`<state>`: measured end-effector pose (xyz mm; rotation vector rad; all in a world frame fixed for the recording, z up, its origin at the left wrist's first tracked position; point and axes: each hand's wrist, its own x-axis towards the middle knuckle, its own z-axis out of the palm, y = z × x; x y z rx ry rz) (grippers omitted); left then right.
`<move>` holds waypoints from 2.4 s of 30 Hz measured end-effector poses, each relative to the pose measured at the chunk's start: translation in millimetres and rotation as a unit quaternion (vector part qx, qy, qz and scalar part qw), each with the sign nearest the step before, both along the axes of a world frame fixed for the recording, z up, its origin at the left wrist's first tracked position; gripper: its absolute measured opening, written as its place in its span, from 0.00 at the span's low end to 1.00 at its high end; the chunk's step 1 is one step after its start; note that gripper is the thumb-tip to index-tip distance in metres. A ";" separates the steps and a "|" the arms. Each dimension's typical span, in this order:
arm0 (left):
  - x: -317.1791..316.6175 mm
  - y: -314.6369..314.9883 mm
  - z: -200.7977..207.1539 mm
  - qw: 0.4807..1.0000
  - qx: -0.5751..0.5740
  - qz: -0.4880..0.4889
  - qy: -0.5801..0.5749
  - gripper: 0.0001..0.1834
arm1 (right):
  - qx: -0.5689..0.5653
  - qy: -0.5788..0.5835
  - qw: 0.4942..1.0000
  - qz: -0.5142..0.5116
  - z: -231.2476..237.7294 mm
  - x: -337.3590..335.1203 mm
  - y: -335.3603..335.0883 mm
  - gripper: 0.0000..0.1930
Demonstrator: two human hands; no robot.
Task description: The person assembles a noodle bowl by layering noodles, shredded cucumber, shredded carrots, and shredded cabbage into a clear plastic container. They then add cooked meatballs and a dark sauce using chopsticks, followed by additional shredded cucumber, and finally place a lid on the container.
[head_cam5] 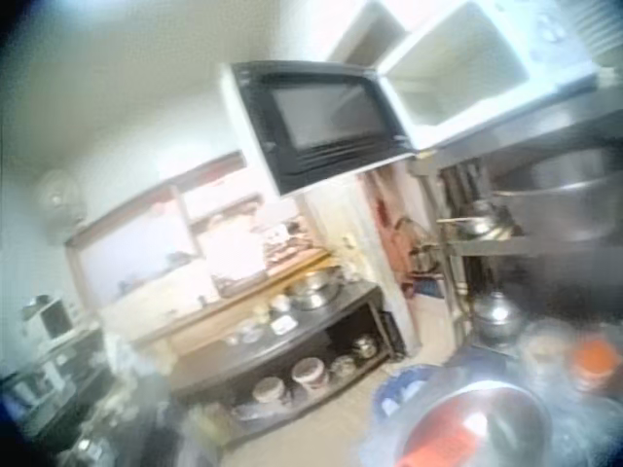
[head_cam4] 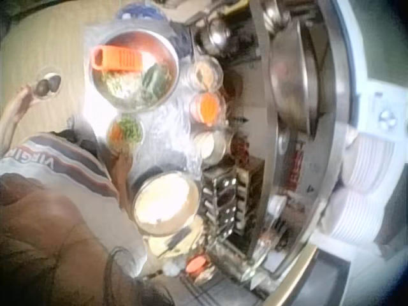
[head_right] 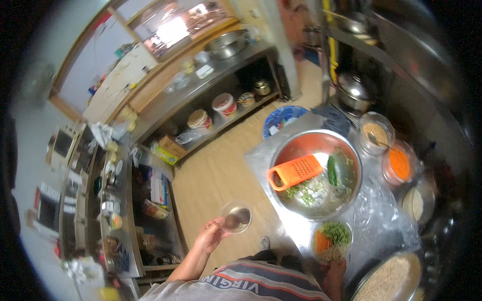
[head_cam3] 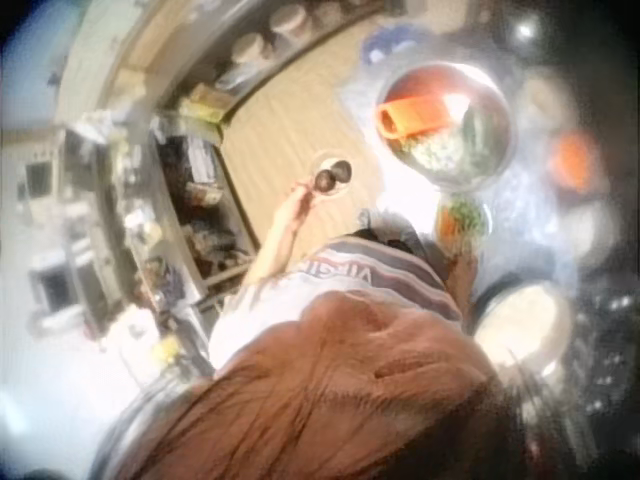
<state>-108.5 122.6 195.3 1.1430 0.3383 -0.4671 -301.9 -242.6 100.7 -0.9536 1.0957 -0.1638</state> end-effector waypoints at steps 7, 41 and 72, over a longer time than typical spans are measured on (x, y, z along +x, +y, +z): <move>0.2 68.1 -27.9 0.995 -0.054 0.084 0.009 0.16 | -0.216 0.122 0.938 0.241 -4.9 14.4 34.5 0.05; 136.1 662.4 -50.8 0.695 -0.021 0.718 -0.026 0.11 | 0.016 -0.146 0.608 0.780 -14.3 694.1 881.6 0.13; 308.1 966.4 -72.1 0.453 0.000 0.891 -0.027 0.16 | -0.324 -0.612 0.094 0.715 13.1 900.2 1537.4 0.21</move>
